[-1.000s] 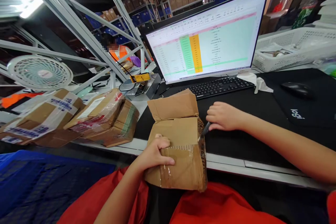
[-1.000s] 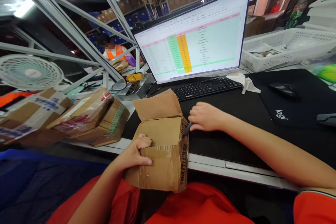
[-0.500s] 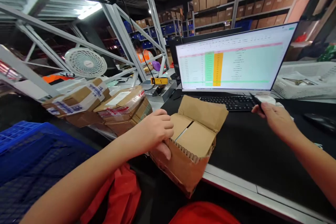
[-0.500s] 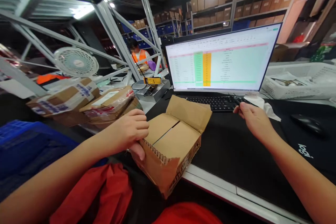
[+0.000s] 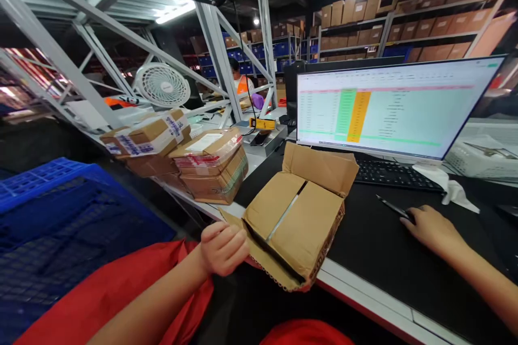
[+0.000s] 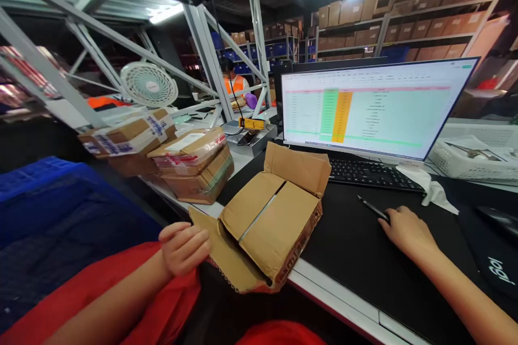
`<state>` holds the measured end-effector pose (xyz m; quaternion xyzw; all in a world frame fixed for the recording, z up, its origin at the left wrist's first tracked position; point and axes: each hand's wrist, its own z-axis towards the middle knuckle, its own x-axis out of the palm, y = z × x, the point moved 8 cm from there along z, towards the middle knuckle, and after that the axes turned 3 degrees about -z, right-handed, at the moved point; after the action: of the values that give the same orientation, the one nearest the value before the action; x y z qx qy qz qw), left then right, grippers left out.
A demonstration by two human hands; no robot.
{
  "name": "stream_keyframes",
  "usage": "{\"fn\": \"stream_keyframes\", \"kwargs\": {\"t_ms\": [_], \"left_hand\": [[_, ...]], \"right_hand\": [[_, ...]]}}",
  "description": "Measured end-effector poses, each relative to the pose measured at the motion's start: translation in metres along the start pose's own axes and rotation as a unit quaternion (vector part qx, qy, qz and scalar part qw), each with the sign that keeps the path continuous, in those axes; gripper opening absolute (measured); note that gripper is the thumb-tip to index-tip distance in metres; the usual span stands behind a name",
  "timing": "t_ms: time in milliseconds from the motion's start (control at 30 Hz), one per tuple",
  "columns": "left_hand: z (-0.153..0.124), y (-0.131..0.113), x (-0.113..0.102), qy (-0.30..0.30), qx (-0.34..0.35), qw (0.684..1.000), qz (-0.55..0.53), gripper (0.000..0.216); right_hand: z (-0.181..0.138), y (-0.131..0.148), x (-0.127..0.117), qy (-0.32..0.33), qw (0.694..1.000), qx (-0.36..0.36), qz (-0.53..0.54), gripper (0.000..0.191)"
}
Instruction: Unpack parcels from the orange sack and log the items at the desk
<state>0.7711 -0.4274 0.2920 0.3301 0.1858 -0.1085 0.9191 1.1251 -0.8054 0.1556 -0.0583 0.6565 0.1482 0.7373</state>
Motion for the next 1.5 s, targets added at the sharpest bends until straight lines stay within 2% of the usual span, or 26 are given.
{"fn": "stream_keyframes", "kwargs": {"t_ms": [67, 100, 133, 167, 200, 233, 267, 300, 333, 400, 467, 533, 600, 700, 733, 800, 833, 900, 1000, 1033, 1100, 1200, 1267, 1333, 1433, 1500], "left_hand": [[-0.005, -0.009, -0.001, -0.011, 0.017, 1.0, 0.002, 0.036], [-0.006, -0.011, 0.0, -0.013, 0.022, 1.0, 0.002, 0.036], [-0.007, -0.011, 0.002, -0.014, 0.021, 1.0, 0.001, 0.037], [-0.008, -0.01, 0.004, -0.016, 0.017, 1.0, -0.002, 0.036], [-0.008, -0.008, 0.007, -0.018, 0.012, 1.0, -0.007, 0.035], [-0.008, -0.007, 0.01, -0.018, 0.009, 1.0, -0.012, 0.033], [-0.008, -0.009, 0.012, -0.023, 0.014, 0.999, -0.018, 0.031], [-0.007, -0.012, 0.012, -0.028, 0.022, 0.999, -0.023, 0.03], [-0.005, -0.016, 0.012, -0.026, 0.025, 0.999, -0.025, 0.028], [-0.003, -0.026, 0.011, -0.01, 0.013, 1.0, -0.02, 0.027], [-0.006, -0.037, 0.009, 0.014, -0.017, 0.999, -0.023, 0.027], [-0.015, -0.049, 0.009, 0.041, -0.058, 0.996, -0.052, 0.029], [-0.031, -0.056, 0.018, 0.085, -0.128, 0.982, -0.109, 0.037], [-0.061, -0.063, 0.046, 0.177, -0.26, 0.919, -0.239, 0.061], [-0.069, -0.066, 0.056, 0.204, -0.29, 0.892, -0.281, 0.066], [-0.077, -0.071, 0.073, 0.248, -0.317, 0.856, -0.325, 0.064], [-0.076, -0.071, 0.078, 0.257, -0.321, 0.854, -0.319, 0.056], [-0.065, -0.065, 0.081, 0.24, -0.313, 0.877, -0.273, 0.039], [-0.038, -0.053, 0.076, 0.173, -0.282, 0.92, -0.211, 0.016], [-0.03, -0.049, 0.077, 0.164, -0.271, 0.925, -0.21, 0.017], [-0.02, -0.042, 0.083, 0.186, -0.256, 0.922, -0.223, 0.023], [-0.017, -0.028, 0.096, 0.248, -0.257, 0.908, -0.22, 0.04], [-0.019, -0.017, 0.098, 0.256, -0.262, 0.911, -0.189, 0.055], [-0.024, -0.007, 0.093, 0.24, -0.271, 0.922, -0.138, 0.061], [-0.042, 0.015, 0.083, 0.202, -0.341, 0.914, -0.085, 0.063], [-0.067, 0.034, 0.086, 0.179, -0.446, 0.868, -0.126, 0.057]], "right_hand": [[-0.015, 0.037, -0.05, -0.128, 0.988, -0.081, -0.004, 0.034], [-0.029, 0.067, -0.082, -0.205, 0.968, -0.144, 0.013, 0.033], [-0.045, 0.098, -0.11, -0.252, 0.944, -0.204, 0.061, 0.03], [-0.059, 0.133, -0.131, -0.27, 0.92, -0.264, 0.107, 0.023], [-0.071, 0.176, -0.14, -0.227, 0.895, -0.359, 0.135, 0.021], [-0.081, 0.221, -0.136, -0.137, 0.87, -0.453, 0.139, 0.023], [-0.088, 0.258, -0.125, -0.051, 0.846, -0.515, 0.131, 0.026], [-0.088, 0.287, -0.113, 0.007, 0.835, -0.538, 0.118, 0.029], [-0.082, 0.31, -0.1, 0.038, 0.832, -0.544, 0.1, 0.031], [-0.062, 0.336, -0.077, 0.064, 0.836, -0.538, 0.083, 0.033], [-0.042, 0.342, -0.071, 0.053, 0.842, -0.53, 0.083, 0.04], [-0.03, 0.328, -0.085, 0.04, 0.848, -0.52, 0.092, 0.048], [-0.026, 0.298, -0.105, 0.059, 0.868, -0.483, 0.102, 0.046], [-0.029, 0.235, -0.118, 0.155, 0.899, -0.395, 0.107, 0.015], [-0.034, 0.215, -0.113, 0.193, 0.902, -0.371, 0.107, 0.011], [-0.045, 0.185, -0.091, 0.266, 0.897, -0.336, 0.107, 0.032], [-0.05, 0.176, -0.076, 0.292, 0.895, -0.319, 0.107, 0.037], [-0.056, 0.167, -0.048, 0.305, 0.903, -0.283, 0.103, 0.032], [-0.058, 0.178, -0.033, 0.268, 0.923, -0.265, 0.079, 0.017], [-0.057, 0.188, -0.037, 0.246, 0.926, -0.276, 0.078, 0.012], [-0.053, 0.211, -0.055, 0.191, 0.93, -0.299, 0.095, 0.007], [-0.041, 0.24, -0.071, 0.155, 0.938, -0.294, 0.098, 0.028], [-0.035, 0.252, -0.064, 0.181, 0.938, -0.284, 0.077, 0.043], [-0.032, 0.259, -0.054, 0.19, 0.937, -0.283, 0.075, 0.052], [-0.029, 0.257, -0.044, 0.186, 0.936, -0.275, 0.115, 0.055], [-0.031, 0.252, -0.039, 0.207, 0.926, -0.269, 0.164, 0.051]]}}
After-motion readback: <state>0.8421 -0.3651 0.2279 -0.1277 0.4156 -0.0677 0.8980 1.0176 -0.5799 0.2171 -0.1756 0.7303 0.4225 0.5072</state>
